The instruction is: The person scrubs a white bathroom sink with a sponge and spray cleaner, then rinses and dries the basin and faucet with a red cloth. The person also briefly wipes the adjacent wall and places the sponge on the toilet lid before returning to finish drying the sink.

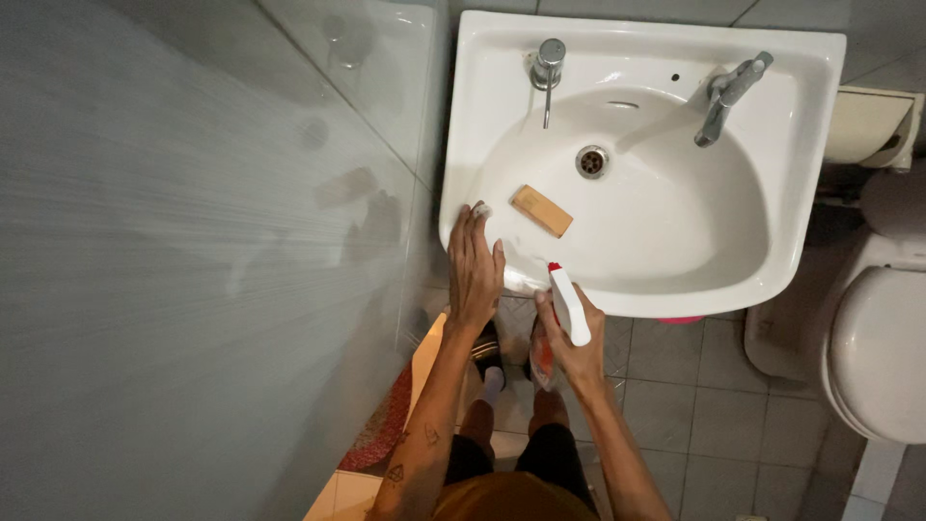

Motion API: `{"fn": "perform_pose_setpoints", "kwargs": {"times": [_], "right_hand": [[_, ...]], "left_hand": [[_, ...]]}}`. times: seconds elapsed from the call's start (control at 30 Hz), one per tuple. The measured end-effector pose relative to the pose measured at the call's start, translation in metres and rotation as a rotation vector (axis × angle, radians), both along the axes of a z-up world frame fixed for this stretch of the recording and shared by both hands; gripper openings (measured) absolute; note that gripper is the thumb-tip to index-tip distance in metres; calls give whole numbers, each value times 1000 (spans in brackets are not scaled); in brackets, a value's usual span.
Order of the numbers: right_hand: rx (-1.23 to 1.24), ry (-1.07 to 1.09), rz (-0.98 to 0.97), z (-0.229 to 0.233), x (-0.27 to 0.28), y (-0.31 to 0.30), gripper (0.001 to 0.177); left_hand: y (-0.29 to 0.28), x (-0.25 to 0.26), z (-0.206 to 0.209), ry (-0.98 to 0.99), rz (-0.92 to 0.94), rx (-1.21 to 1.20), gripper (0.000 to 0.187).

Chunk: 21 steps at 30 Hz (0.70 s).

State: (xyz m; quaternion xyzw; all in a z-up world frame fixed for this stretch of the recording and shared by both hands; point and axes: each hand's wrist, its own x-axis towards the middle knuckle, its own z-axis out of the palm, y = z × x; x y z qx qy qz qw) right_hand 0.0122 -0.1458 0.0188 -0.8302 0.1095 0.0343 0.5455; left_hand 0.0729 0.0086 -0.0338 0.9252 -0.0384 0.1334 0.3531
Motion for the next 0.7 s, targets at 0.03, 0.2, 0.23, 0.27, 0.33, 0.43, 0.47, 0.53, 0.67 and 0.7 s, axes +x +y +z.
{"fn": "perform_pose_setpoints", "kwargs": {"times": [0.03, 0.2, 0.23, 0.27, 0.33, 0.43, 0.47, 0.53, 0.67, 0.7], "right_hand": [[37, 7, -9, 0, 0, 1, 28], [-62, -34, 29, -4, 0, 0, 25], [-65, -38, 32, -4, -1, 0, 27], [-31, -33, 16, -3, -1, 0, 22], [37, -23, -15, -1, -2, 0, 23], [-49, -35, -4, -7, 0, -2, 19], [-58, -57, -4, -8, -1, -3, 20], [-75, -102, -4, -9, -2, -5, 21], [-17, -165, -28, -10, -5, -8, 20], [-38, -108, -50, -13, -4, -11, 20]], "left_hand": [[0, 0, 1, 5, 1, -2, 50], [-1, 0, -1, 2, 1, 7, 50], [0, -1, -1, 12, 2, 9, 49], [0, 0, -1, 21, 2, 12, 49], [0, 0, -2, 22, 5, 10, 49], [0, 0, -4, 24, 5, 15, 50], [0, 0, -4, 26, 5, 19, 50], [-1, 1, -5, 4, 1, 18, 51], [0, -1, -1, 17, 2, 15, 51], [0, -1, 0, 19, 5, 21, 51]]}}
